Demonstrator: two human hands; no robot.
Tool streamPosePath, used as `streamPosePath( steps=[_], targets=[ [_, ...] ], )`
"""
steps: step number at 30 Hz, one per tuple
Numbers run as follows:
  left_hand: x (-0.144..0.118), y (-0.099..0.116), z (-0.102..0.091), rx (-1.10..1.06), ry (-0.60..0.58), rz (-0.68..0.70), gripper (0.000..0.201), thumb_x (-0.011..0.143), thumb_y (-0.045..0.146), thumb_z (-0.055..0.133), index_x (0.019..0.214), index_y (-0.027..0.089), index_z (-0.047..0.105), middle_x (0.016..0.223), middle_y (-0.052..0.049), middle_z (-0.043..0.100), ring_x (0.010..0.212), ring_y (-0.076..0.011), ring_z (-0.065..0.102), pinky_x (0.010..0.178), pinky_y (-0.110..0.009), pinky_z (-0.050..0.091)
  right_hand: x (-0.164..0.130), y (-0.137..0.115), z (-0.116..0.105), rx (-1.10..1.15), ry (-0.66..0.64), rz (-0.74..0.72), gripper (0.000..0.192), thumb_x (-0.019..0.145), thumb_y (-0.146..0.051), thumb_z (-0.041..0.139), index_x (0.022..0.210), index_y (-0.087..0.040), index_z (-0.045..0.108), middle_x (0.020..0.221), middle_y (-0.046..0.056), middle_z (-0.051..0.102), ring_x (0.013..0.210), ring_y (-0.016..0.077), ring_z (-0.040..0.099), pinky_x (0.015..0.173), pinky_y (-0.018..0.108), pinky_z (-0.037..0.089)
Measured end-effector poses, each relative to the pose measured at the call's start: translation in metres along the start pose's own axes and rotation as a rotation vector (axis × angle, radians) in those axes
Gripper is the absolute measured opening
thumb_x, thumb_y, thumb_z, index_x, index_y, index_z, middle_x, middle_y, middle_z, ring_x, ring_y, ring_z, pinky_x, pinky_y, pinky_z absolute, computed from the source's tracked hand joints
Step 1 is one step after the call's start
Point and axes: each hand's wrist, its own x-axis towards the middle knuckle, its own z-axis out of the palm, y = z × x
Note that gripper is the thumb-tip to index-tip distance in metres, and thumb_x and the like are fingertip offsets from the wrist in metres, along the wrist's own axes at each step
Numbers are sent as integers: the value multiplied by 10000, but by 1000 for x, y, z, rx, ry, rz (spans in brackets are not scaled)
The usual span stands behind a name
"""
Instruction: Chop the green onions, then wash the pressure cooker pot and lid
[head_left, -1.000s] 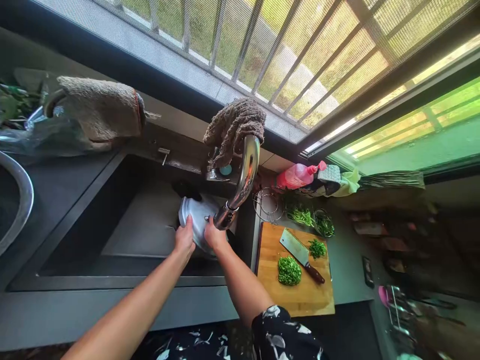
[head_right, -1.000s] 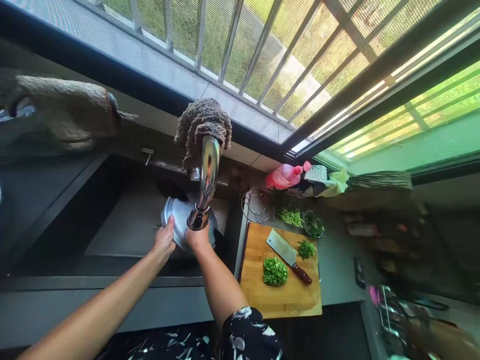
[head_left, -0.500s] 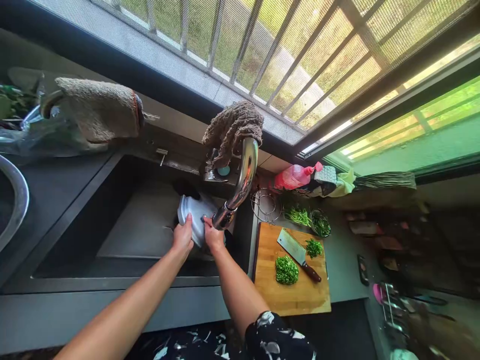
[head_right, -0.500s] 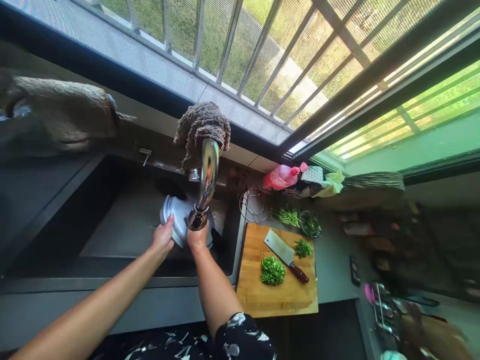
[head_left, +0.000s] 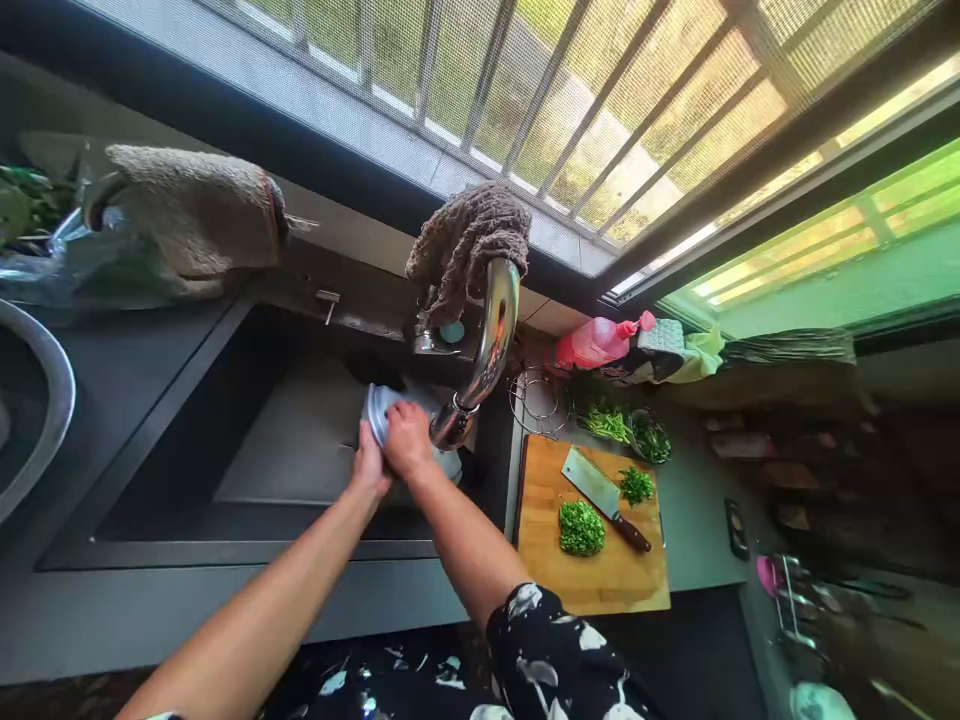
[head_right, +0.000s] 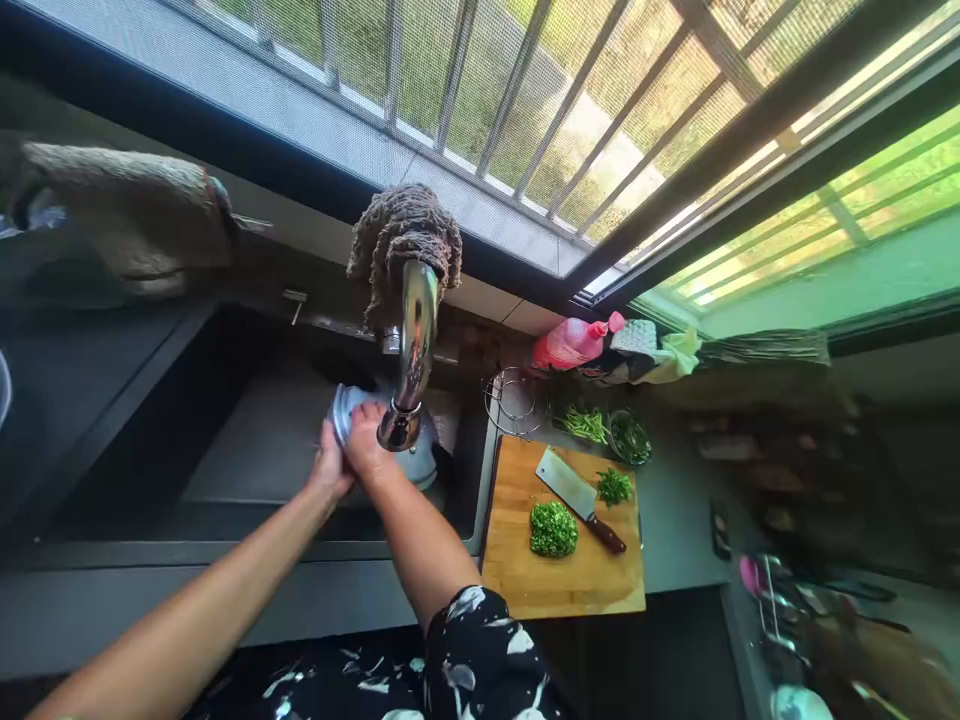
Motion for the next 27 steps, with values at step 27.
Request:
streamPosePath(
  steps=[27],
  targets=[
    [-4, 2, 12, -11, -153, -153, 366, 927, 338, 424, 1157, 120, 607, 910, -91, 713, 795, -168, 664, 825, -327, 521, -97, 64, -18, 315, 99, -59, 241, 864, -145, 460, 983, -193, 664, 994, 96, 668, 975, 190, 576, 928, 383, 423]
  ],
)
